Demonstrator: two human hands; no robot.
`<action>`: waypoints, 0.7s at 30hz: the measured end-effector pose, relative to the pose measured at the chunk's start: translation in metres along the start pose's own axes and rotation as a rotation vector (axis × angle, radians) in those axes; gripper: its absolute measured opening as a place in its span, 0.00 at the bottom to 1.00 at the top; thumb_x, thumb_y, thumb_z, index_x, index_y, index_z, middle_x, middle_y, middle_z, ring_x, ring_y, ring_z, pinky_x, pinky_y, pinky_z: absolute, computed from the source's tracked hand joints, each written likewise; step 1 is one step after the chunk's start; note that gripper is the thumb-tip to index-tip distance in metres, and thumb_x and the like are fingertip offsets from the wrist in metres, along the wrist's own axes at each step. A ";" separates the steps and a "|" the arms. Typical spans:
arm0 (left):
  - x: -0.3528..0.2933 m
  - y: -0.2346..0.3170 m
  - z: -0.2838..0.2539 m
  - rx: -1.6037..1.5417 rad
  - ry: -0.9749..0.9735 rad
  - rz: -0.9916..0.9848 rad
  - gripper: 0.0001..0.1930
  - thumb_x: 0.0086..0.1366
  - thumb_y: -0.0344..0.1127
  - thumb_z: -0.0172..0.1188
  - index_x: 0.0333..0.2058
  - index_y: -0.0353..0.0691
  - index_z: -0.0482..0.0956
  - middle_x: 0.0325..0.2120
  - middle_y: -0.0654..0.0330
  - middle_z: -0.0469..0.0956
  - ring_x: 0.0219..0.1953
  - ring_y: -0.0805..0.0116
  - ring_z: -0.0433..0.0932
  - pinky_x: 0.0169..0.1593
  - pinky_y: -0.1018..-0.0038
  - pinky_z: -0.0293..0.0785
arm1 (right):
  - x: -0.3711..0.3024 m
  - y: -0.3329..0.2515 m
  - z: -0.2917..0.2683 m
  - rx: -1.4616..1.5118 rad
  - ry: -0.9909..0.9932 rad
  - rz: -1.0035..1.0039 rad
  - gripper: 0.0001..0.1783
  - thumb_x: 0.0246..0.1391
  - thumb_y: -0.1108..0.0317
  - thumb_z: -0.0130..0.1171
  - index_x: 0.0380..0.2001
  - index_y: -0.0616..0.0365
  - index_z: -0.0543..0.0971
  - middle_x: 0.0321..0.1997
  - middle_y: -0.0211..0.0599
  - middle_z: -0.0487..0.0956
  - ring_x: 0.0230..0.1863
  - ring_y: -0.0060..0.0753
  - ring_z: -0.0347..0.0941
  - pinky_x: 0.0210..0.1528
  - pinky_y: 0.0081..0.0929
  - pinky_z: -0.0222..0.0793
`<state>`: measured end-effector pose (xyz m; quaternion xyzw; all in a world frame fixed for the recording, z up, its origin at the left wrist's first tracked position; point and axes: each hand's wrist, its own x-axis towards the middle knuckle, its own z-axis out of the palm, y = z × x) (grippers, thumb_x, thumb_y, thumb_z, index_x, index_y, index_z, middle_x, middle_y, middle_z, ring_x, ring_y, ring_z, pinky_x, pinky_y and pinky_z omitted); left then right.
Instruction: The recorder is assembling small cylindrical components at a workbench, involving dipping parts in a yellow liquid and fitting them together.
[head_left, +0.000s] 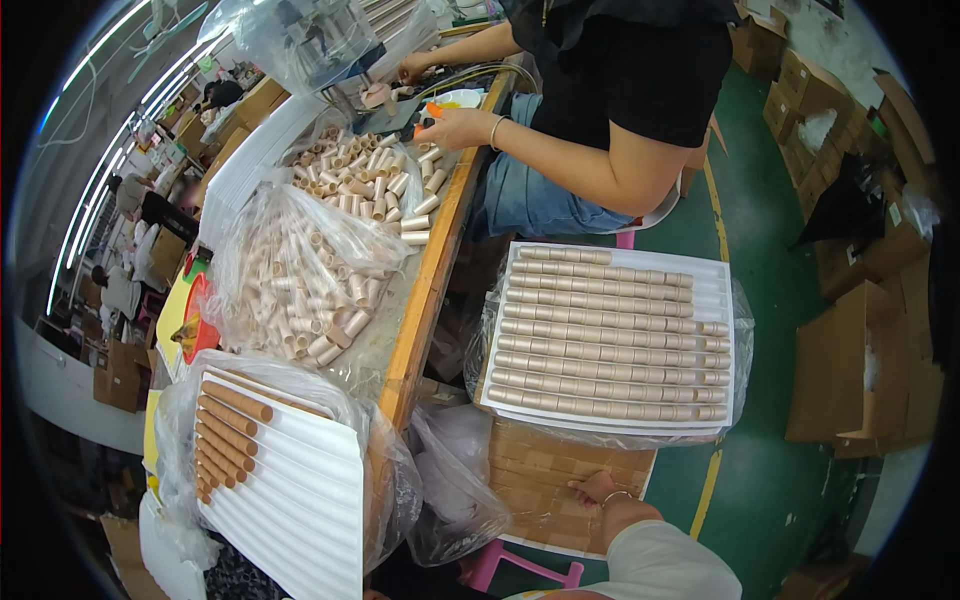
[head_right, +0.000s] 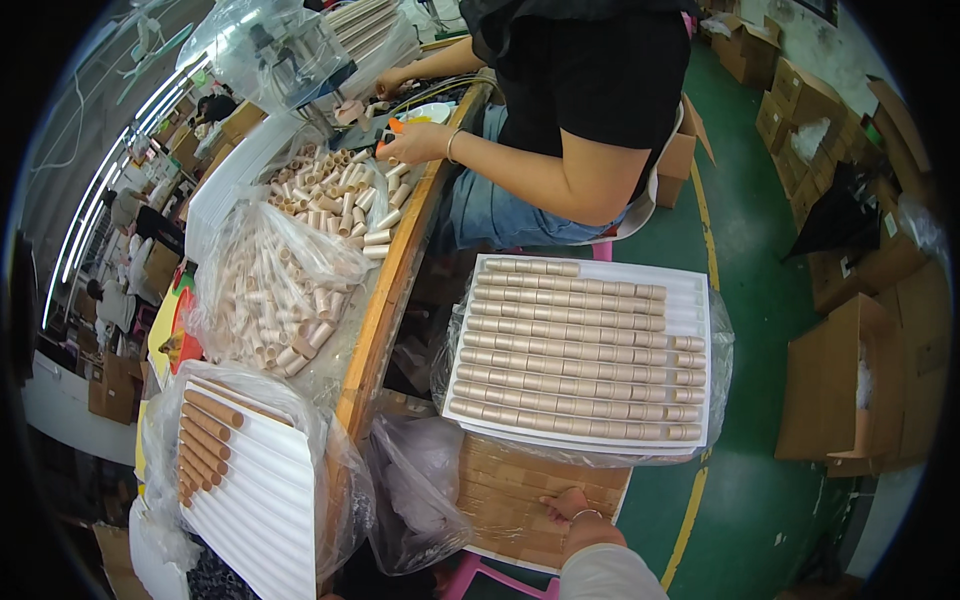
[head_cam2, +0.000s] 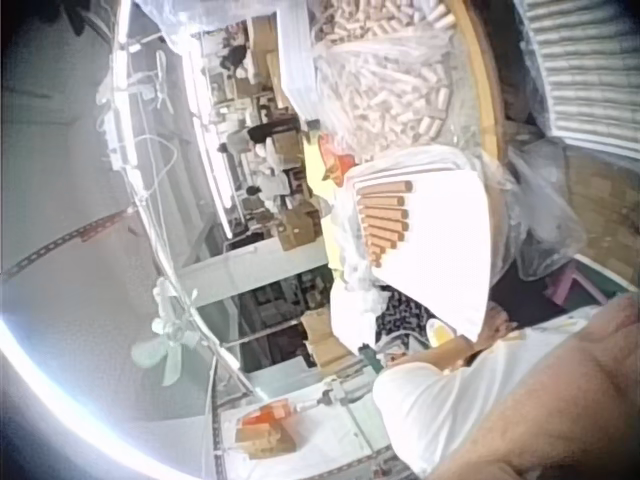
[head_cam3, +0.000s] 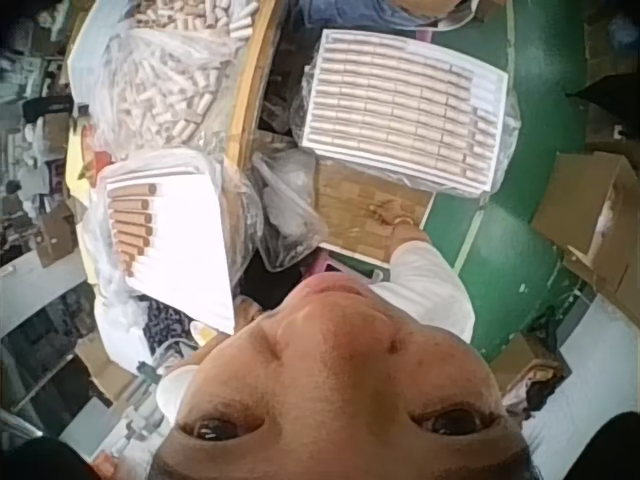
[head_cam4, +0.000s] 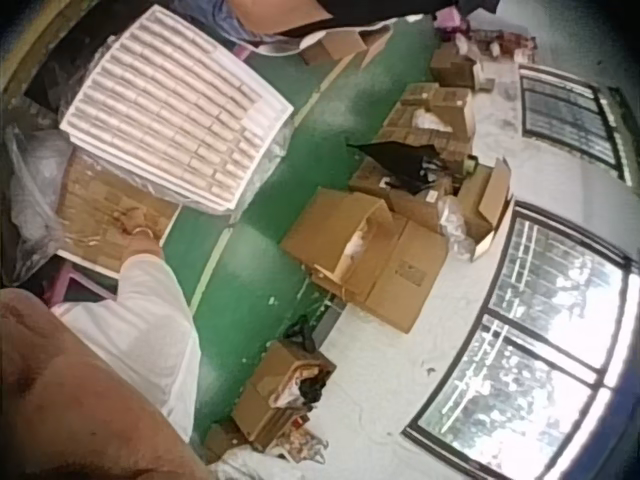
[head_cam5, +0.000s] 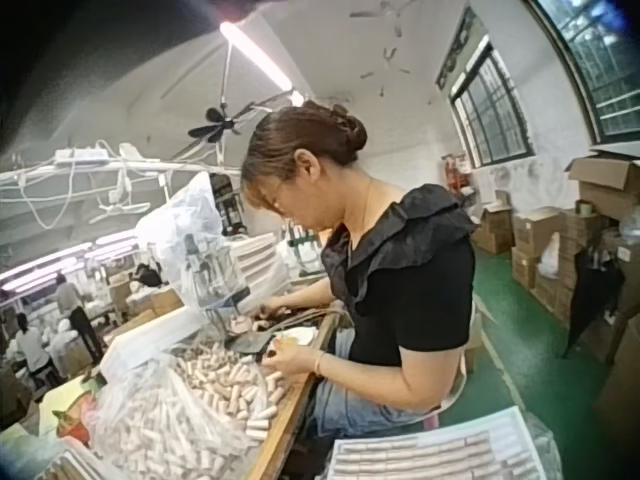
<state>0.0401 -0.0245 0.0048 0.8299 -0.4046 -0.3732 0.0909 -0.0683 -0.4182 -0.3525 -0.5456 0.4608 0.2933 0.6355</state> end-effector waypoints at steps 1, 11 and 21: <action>-0.004 -0.005 0.010 -0.034 0.067 -0.008 0.10 0.56 0.37 0.58 0.21 0.41 0.68 0.19 0.57 0.63 0.26 0.57 0.64 0.34 0.63 0.59 | -0.002 -0.003 0.001 0.016 0.004 0.004 0.22 0.47 0.53 0.64 0.15 0.63 0.79 0.15 0.36 0.77 0.14 0.26 0.72 0.18 0.22 0.69; 0.008 0.022 0.007 -0.061 0.209 -0.018 0.15 0.54 0.36 0.60 0.18 0.39 0.63 0.19 0.55 0.61 0.26 0.55 0.61 0.34 0.62 0.58 | -0.003 0.007 -0.011 0.024 -0.023 -0.006 0.22 0.49 0.54 0.62 0.13 0.62 0.79 0.15 0.37 0.78 0.13 0.26 0.72 0.16 0.24 0.67; 0.005 -0.008 0.031 0.189 0.477 0.191 0.12 0.51 0.38 0.59 0.18 0.41 0.66 0.16 0.55 0.67 0.24 0.53 0.67 0.29 0.59 0.62 | -0.011 -0.005 -0.008 0.030 0.008 0.003 0.22 0.48 0.57 0.63 0.12 0.64 0.77 0.14 0.40 0.77 0.12 0.28 0.71 0.14 0.25 0.66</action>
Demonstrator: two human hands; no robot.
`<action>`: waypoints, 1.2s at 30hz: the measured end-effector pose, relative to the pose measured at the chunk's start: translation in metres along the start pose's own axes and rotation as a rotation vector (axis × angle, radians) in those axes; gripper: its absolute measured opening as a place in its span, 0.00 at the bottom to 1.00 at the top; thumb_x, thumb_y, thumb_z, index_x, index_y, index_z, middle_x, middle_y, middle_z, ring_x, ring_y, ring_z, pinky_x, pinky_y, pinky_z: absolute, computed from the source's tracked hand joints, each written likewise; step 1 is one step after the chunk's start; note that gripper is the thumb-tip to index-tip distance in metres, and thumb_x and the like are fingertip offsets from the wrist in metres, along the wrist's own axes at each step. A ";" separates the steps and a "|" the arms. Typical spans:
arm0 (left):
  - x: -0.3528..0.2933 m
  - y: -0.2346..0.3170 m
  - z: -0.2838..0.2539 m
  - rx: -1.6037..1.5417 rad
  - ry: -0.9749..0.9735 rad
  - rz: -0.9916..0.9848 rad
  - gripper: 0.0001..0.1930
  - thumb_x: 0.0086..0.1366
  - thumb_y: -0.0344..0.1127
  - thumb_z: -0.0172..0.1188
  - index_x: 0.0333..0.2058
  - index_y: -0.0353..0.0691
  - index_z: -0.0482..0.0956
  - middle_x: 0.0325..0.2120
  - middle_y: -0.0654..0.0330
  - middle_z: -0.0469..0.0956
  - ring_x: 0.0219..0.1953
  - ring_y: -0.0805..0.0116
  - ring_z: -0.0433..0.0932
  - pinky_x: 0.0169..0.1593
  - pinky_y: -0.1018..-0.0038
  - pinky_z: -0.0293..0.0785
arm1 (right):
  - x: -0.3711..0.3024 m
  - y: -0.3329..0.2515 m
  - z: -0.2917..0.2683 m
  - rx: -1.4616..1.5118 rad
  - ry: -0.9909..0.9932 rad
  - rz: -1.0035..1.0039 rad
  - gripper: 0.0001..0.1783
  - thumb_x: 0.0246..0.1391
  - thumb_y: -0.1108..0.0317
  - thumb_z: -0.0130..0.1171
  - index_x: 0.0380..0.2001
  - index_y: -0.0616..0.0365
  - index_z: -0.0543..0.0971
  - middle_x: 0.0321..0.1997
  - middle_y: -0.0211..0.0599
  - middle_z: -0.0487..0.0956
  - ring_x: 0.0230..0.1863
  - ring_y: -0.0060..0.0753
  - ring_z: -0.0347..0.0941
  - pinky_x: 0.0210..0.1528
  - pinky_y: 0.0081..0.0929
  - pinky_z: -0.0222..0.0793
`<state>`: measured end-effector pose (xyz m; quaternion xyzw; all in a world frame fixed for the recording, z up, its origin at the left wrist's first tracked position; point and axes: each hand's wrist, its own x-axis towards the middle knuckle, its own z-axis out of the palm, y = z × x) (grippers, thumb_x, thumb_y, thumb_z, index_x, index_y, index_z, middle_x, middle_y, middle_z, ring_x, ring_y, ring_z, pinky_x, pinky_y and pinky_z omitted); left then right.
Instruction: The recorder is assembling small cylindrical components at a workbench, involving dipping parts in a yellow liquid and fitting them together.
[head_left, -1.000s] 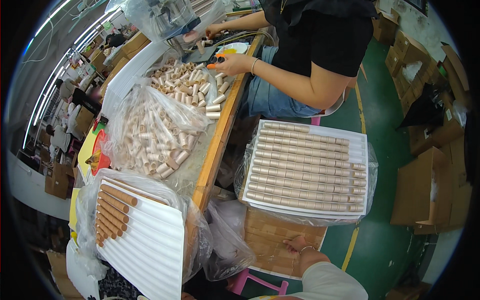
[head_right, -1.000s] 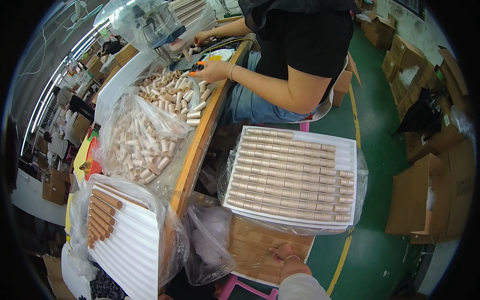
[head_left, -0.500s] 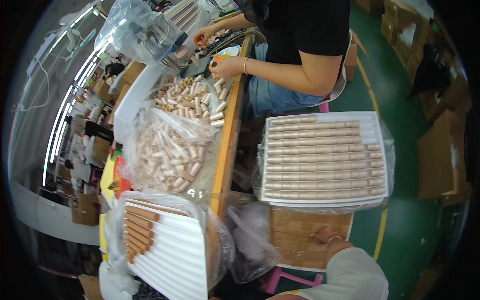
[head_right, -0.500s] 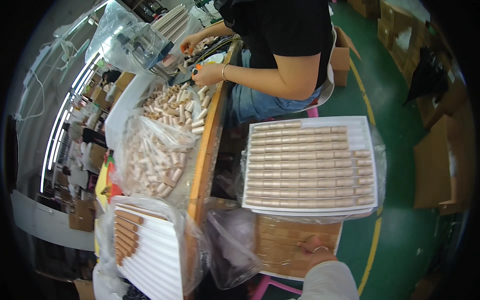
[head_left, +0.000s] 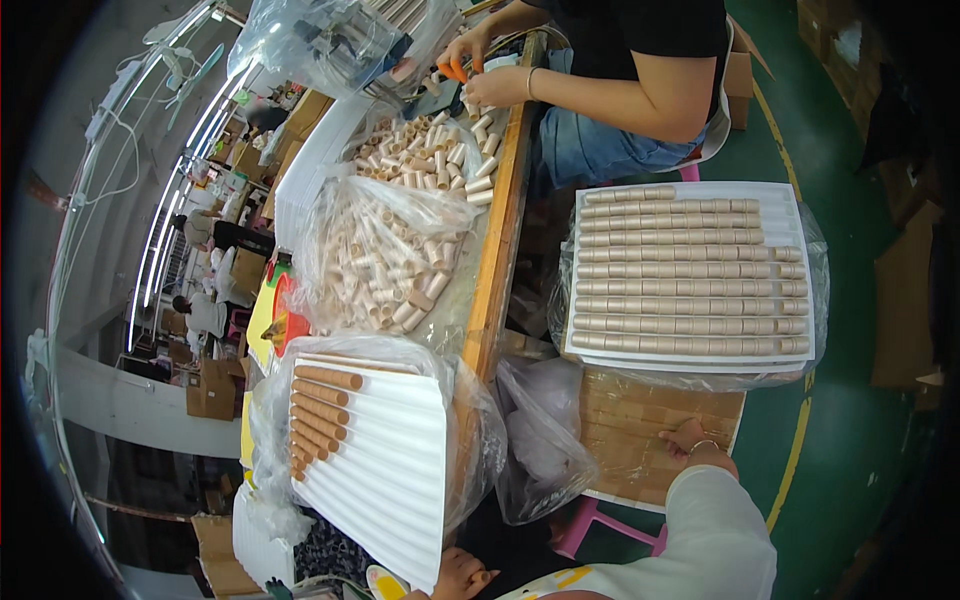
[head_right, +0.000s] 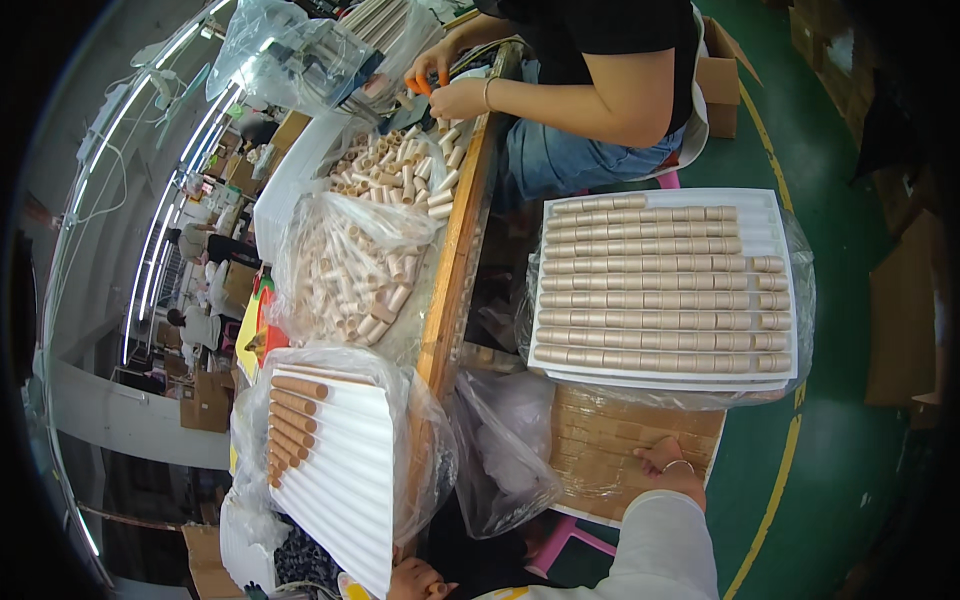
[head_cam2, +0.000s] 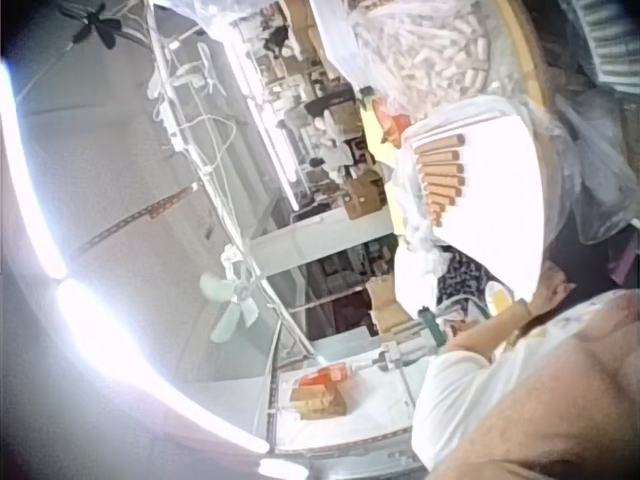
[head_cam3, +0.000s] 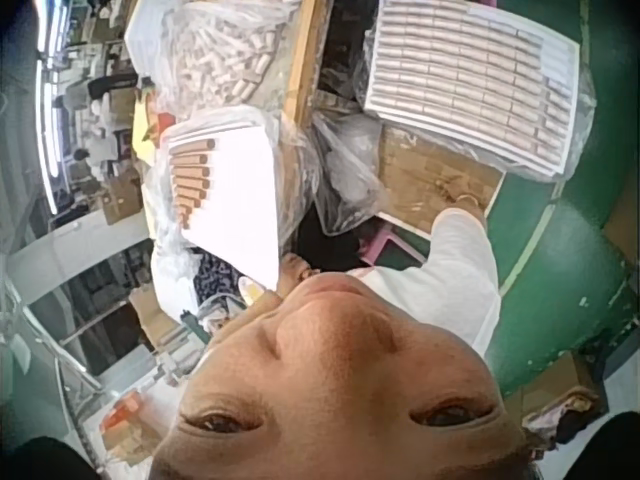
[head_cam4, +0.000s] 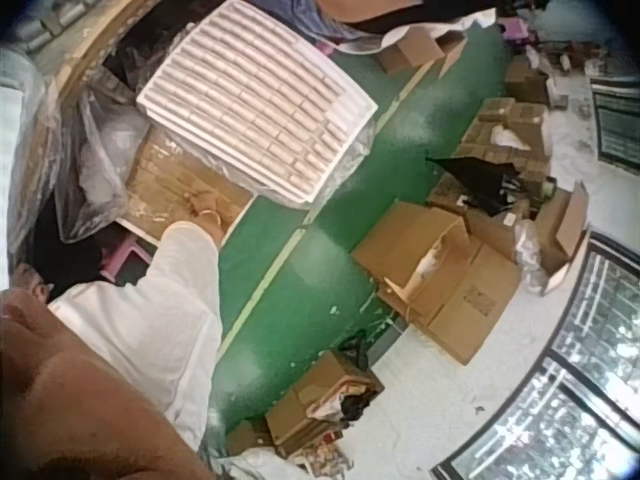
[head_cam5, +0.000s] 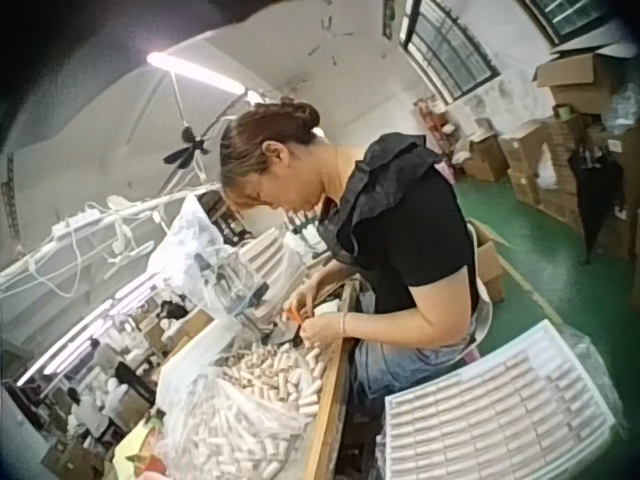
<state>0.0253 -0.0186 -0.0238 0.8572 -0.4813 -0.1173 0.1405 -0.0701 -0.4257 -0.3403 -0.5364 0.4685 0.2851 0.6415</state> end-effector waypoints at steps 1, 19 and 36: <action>0.013 0.010 -0.010 -0.055 0.026 -0.013 0.12 0.50 0.36 0.60 0.18 0.41 0.66 0.16 0.55 0.67 0.24 0.53 0.67 0.29 0.59 0.62 | -0.003 0.000 0.000 -0.011 0.009 -0.001 0.22 0.49 0.57 0.63 0.12 0.64 0.77 0.14 0.40 0.77 0.12 0.28 0.71 0.14 0.25 0.66; 0.017 0.008 -0.021 -0.014 -0.033 0.025 0.18 0.48 0.33 0.65 0.11 0.46 0.62 0.13 0.64 0.68 0.19 0.64 0.67 0.31 0.70 0.63 | 0.011 0.009 0.007 -0.064 -0.017 -0.035 0.22 0.48 0.51 0.63 0.15 0.61 0.79 0.17 0.37 0.77 0.14 0.27 0.71 0.16 0.24 0.66; 0.000 0.002 -0.011 -0.081 -0.026 0.011 0.16 0.51 0.28 0.61 0.18 0.44 0.59 0.17 0.58 0.65 0.22 0.55 0.64 0.31 0.61 0.60 | 0.032 0.024 0.003 -0.043 -0.029 0.004 0.23 0.47 0.52 0.64 0.15 0.63 0.79 0.17 0.38 0.78 0.13 0.27 0.71 0.15 0.23 0.67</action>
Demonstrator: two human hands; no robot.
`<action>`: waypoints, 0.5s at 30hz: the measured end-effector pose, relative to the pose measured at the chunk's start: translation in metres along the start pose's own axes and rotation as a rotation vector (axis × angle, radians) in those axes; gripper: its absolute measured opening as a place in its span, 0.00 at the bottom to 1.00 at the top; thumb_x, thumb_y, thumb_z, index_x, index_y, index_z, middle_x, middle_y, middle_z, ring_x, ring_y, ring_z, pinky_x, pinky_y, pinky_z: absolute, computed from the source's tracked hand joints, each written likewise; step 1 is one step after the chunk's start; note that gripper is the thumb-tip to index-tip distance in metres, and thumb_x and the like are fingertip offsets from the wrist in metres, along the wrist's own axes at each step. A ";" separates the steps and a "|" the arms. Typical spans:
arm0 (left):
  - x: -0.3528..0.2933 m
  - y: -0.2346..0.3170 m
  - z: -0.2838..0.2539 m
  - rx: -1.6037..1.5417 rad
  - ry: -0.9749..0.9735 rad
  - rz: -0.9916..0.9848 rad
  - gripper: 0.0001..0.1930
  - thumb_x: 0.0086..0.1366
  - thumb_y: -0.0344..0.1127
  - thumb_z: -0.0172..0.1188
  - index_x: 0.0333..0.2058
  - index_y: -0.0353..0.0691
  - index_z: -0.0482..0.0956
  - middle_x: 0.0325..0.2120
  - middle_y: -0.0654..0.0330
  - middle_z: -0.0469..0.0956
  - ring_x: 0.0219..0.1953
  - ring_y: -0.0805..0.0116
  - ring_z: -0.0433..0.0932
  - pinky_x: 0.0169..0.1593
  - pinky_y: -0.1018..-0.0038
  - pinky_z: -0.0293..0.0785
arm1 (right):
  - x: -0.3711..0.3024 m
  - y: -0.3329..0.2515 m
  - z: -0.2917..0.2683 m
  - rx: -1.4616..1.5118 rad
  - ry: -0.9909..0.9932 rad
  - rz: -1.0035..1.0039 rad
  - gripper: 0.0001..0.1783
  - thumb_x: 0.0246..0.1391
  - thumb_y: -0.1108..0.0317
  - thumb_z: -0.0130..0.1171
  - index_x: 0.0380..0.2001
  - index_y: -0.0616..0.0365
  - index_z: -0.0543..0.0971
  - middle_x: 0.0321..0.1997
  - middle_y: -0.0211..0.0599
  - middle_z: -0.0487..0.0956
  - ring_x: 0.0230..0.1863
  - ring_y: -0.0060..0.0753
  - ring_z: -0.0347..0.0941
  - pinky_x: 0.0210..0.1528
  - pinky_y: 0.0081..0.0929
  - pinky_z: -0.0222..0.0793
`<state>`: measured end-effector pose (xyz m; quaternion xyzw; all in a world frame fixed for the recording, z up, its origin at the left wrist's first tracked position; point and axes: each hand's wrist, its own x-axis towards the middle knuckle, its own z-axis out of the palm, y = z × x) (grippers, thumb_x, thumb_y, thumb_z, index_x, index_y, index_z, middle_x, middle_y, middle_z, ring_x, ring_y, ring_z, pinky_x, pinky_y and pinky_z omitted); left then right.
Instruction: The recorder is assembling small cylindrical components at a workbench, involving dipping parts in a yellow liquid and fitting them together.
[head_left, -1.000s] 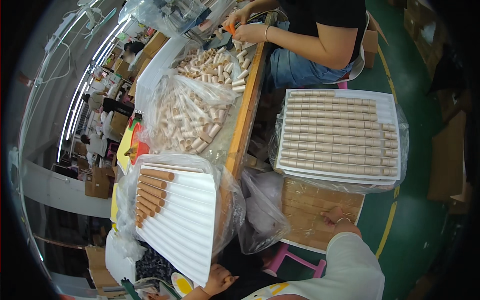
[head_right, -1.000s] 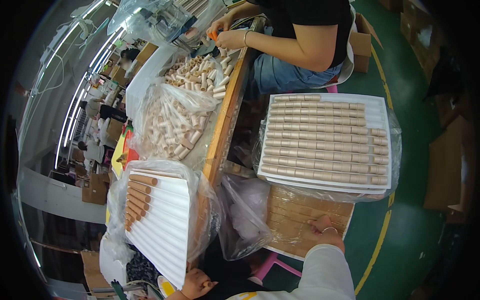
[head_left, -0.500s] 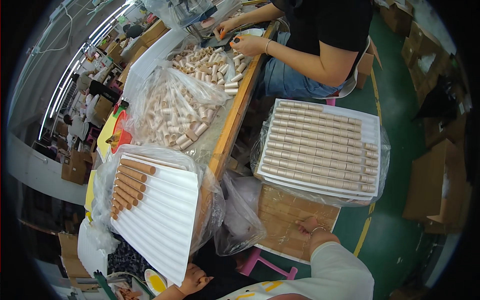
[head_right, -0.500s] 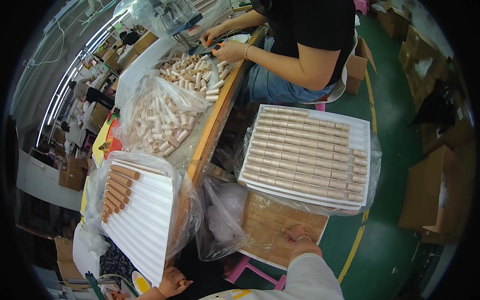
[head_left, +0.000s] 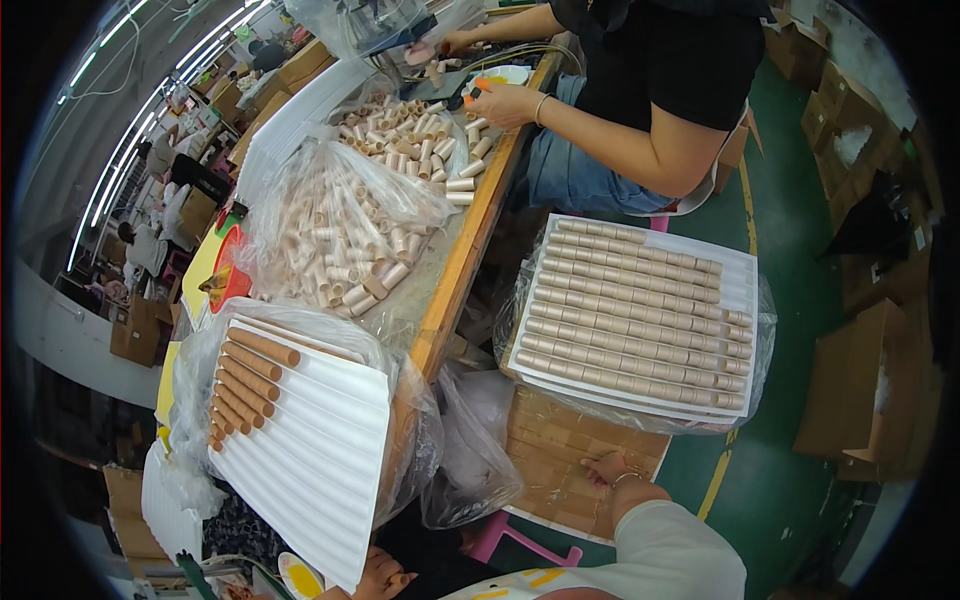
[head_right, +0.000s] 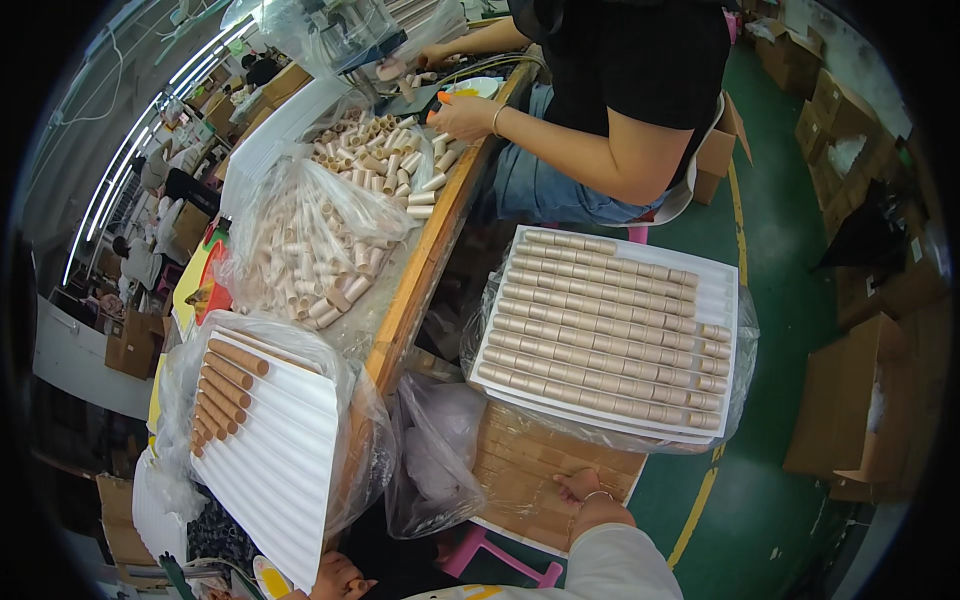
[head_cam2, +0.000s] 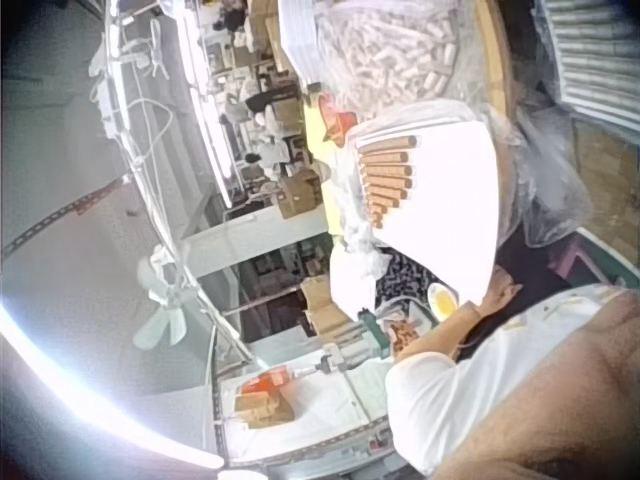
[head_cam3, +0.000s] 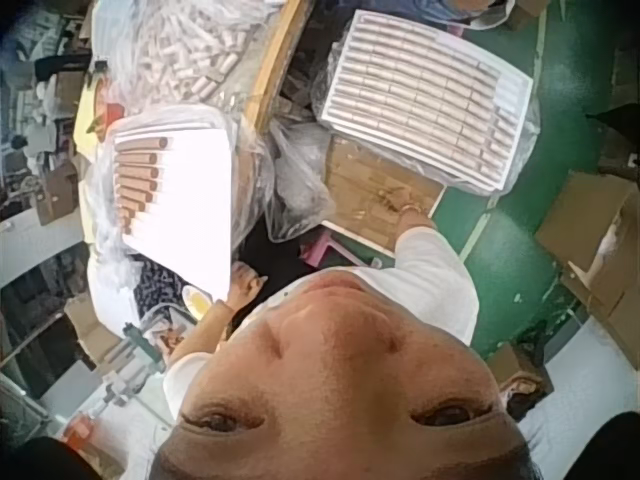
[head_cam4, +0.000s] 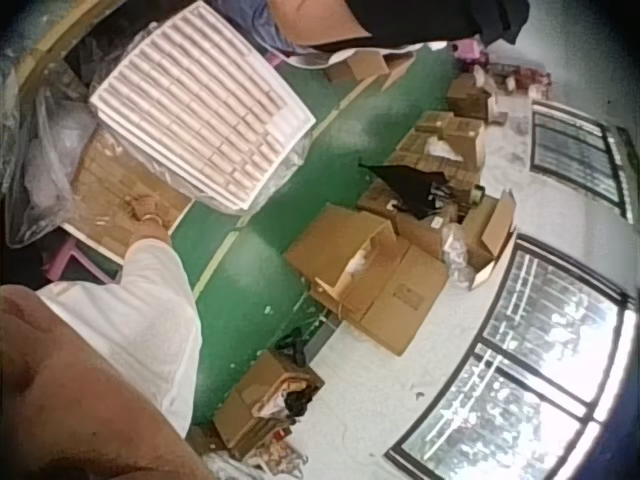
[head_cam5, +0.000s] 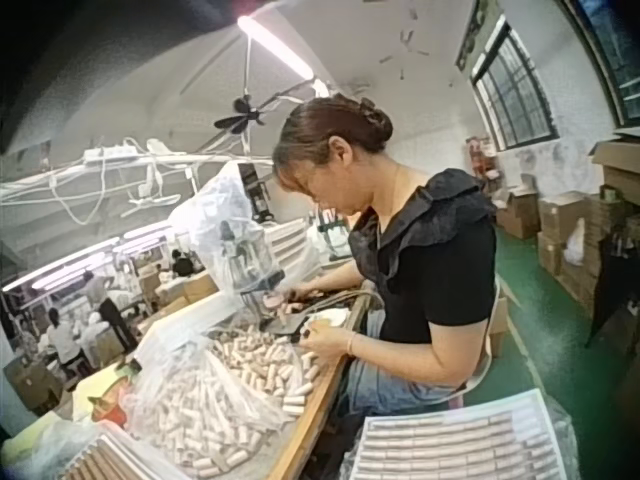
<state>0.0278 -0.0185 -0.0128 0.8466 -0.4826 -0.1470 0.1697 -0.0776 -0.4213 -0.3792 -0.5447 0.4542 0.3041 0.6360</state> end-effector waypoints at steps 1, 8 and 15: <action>0.000 0.002 -0.001 -0.005 -0.005 -0.038 0.16 0.50 0.28 0.62 0.18 0.44 0.60 0.17 0.58 0.65 0.23 0.55 0.64 0.31 0.61 0.60 | 0.000 0.000 -0.001 0.004 0.001 0.001 0.23 0.47 0.52 0.64 0.15 0.63 0.79 0.17 0.37 0.78 0.13 0.27 0.71 0.15 0.23 0.67; 0.005 0.000 -0.002 -0.014 -0.011 0.002 0.14 0.50 0.28 0.61 0.18 0.43 0.61 0.16 0.56 0.65 0.23 0.53 0.65 0.30 0.60 0.60 | 0.003 0.000 -0.001 0.010 0.004 -0.039 0.23 0.47 0.51 0.64 0.15 0.62 0.79 0.17 0.37 0.78 0.14 0.26 0.72 0.16 0.23 0.67; 0.016 0.012 -0.014 -0.055 0.081 -0.005 0.13 0.50 0.29 0.61 0.18 0.41 0.64 0.16 0.55 0.64 0.21 0.53 0.64 0.28 0.62 0.59 | -0.005 -0.001 0.001 -0.021 0.004 -0.007 0.22 0.47 0.50 0.64 0.16 0.60 0.79 0.17 0.36 0.78 0.14 0.26 0.71 0.16 0.23 0.67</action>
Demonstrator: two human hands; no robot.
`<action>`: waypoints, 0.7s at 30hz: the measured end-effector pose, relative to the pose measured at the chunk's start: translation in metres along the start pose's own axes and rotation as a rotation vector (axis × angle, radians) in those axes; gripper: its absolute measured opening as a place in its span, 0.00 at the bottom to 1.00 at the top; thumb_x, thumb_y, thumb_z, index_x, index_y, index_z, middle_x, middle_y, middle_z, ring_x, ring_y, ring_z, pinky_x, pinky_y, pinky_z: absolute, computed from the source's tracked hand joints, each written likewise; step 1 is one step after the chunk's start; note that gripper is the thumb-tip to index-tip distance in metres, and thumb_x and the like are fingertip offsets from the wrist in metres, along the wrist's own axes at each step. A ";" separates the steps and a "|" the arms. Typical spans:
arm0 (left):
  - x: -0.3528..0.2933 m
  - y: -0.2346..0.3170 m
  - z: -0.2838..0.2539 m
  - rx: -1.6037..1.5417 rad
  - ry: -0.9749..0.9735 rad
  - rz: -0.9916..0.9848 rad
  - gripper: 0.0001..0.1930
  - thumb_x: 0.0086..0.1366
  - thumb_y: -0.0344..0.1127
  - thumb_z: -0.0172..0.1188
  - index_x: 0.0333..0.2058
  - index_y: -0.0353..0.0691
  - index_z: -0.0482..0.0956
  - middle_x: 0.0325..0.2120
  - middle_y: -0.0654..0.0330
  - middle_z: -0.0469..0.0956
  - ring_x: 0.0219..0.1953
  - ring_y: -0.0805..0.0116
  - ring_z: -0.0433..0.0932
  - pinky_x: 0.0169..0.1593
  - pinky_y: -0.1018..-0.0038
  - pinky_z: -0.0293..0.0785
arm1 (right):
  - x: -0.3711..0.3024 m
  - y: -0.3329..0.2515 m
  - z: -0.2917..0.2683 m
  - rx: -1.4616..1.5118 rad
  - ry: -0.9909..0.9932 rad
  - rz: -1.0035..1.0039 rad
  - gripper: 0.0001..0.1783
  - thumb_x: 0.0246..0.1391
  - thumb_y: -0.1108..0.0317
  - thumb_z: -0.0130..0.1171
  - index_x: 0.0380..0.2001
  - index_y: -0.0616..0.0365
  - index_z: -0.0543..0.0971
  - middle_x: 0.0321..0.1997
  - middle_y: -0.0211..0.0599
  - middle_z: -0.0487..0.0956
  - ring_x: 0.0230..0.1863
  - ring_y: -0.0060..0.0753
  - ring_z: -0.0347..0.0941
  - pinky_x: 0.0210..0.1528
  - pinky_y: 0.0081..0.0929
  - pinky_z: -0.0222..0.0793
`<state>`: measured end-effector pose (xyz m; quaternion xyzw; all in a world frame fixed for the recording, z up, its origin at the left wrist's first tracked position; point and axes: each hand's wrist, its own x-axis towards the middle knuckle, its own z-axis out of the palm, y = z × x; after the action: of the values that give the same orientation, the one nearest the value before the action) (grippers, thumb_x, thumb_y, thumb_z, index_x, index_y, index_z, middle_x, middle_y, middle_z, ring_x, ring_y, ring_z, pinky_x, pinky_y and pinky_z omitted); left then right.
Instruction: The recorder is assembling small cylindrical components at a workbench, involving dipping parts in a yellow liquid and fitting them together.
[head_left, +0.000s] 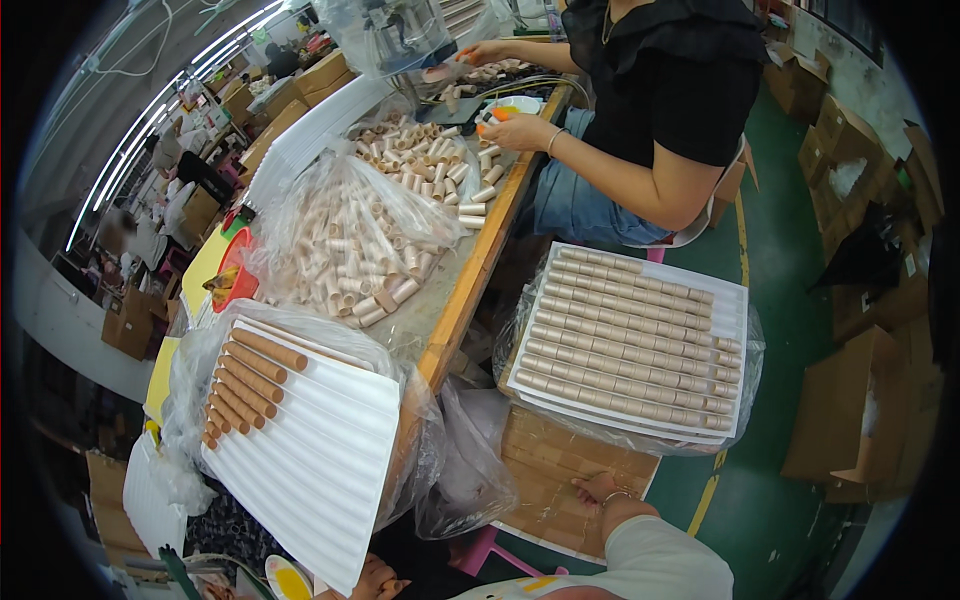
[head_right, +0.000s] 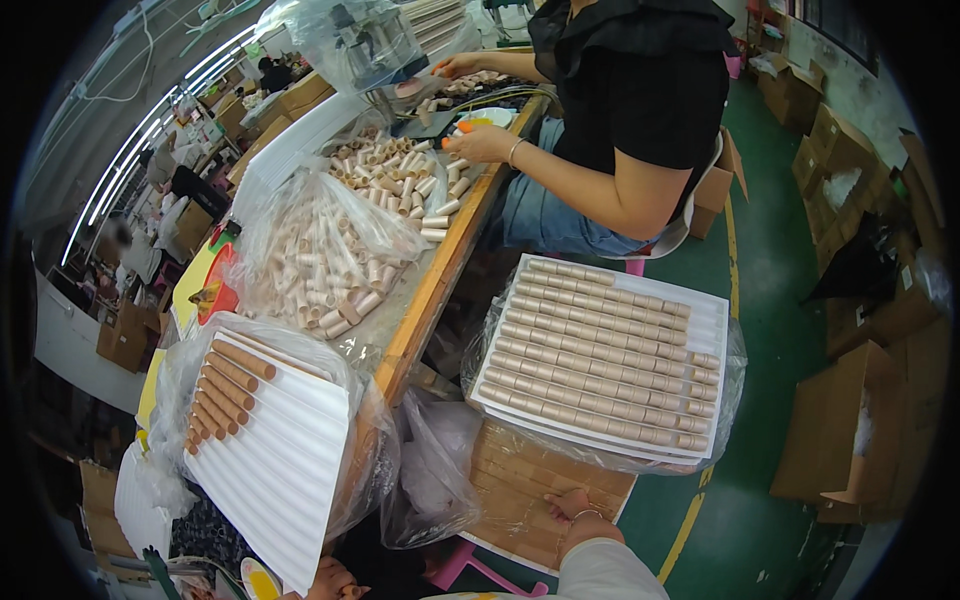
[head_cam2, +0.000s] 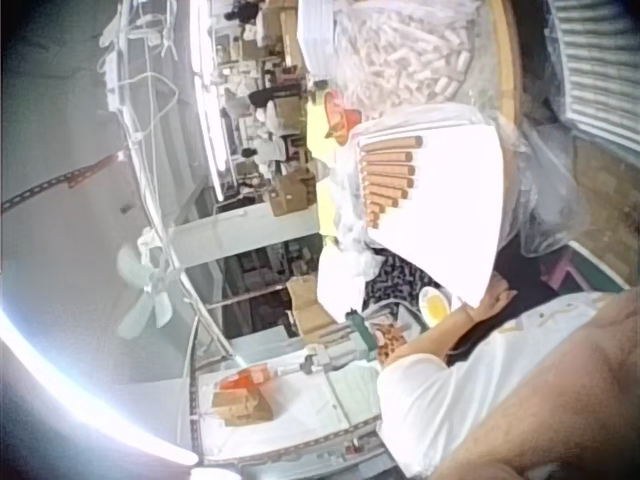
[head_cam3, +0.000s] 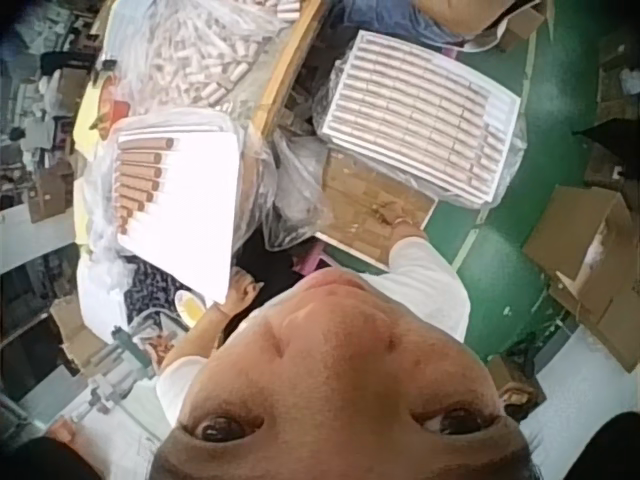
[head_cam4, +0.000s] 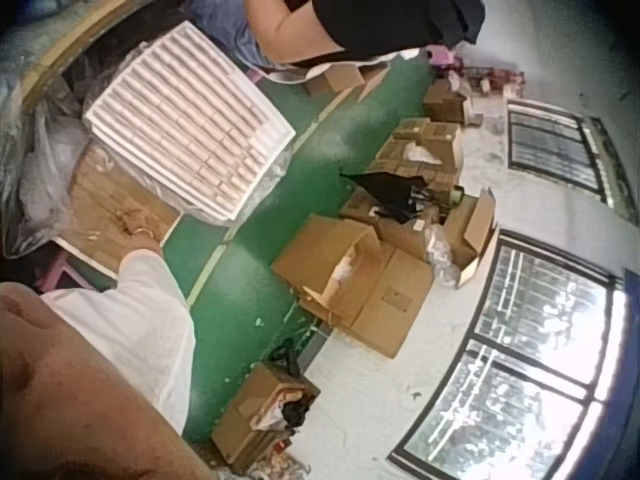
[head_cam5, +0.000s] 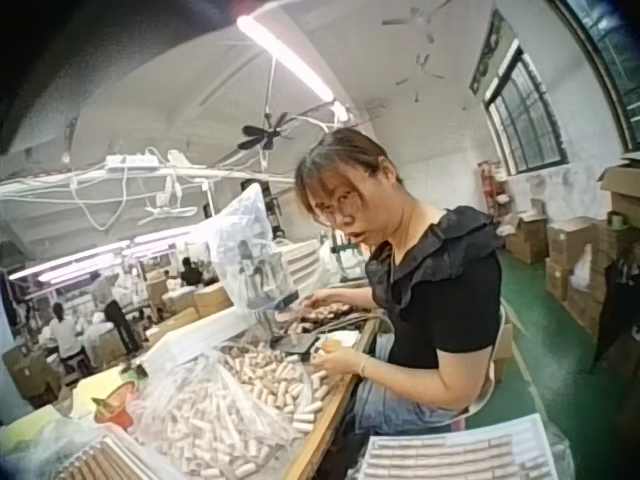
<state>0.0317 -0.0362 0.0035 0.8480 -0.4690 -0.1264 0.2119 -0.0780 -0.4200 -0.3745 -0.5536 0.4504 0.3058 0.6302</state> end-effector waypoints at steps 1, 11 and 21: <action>0.000 0.001 -0.001 0.008 -0.007 0.002 0.12 0.50 0.30 0.61 0.18 0.41 0.65 0.16 0.54 0.65 0.22 0.53 0.64 0.27 0.62 0.59 | -0.001 -0.001 0.000 0.009 -0.008 0.001 0.22 0.47 0.50 0.64 0.16 0.60 0.79 0.17 0.36 0.78 0.14 0.26 0.71 0.17 0.23 0.67; -0.001 0.005 0.000 -0.011 -0.002 -0.063 0.12 0.51 0.32 0.62 0.18 0.40 0.66 0.17 0.52 0.65 0.22 0.51 0.65 0.27 0.60 0.59 | 0.003 0.000 -0.002 -0.010 -0.019 0.009 0.23 0.48 0.49 0.63 0.16 0.59 0.79 0.17 0.35 0.78 0.15 0.26 0.71 0.17 0.23 0.67; -0.014 -0.009 0.012 -0.052 -0.005 -0.069 0.13 0.52 0.30 0.61 0.18 0.41 0.64 0.16 0.53 0.63 0.21 0.51 0.63 0.26 0.61 0.57 | 0.002 0.001 0.000 0.027 -0.009 -0.001 0.23 0.47 0.50 0.63 0.16 0.61 0.79 0.17 0.37 0.78 0.14 0.26 0.71 0.17 0.22 0.67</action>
<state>0.0256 -0.0229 -0.0107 0.8575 -0.4367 -0.1481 0.2282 -0.0778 -0.4198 -0.3771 -0.5438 0.4514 0.3017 0.6399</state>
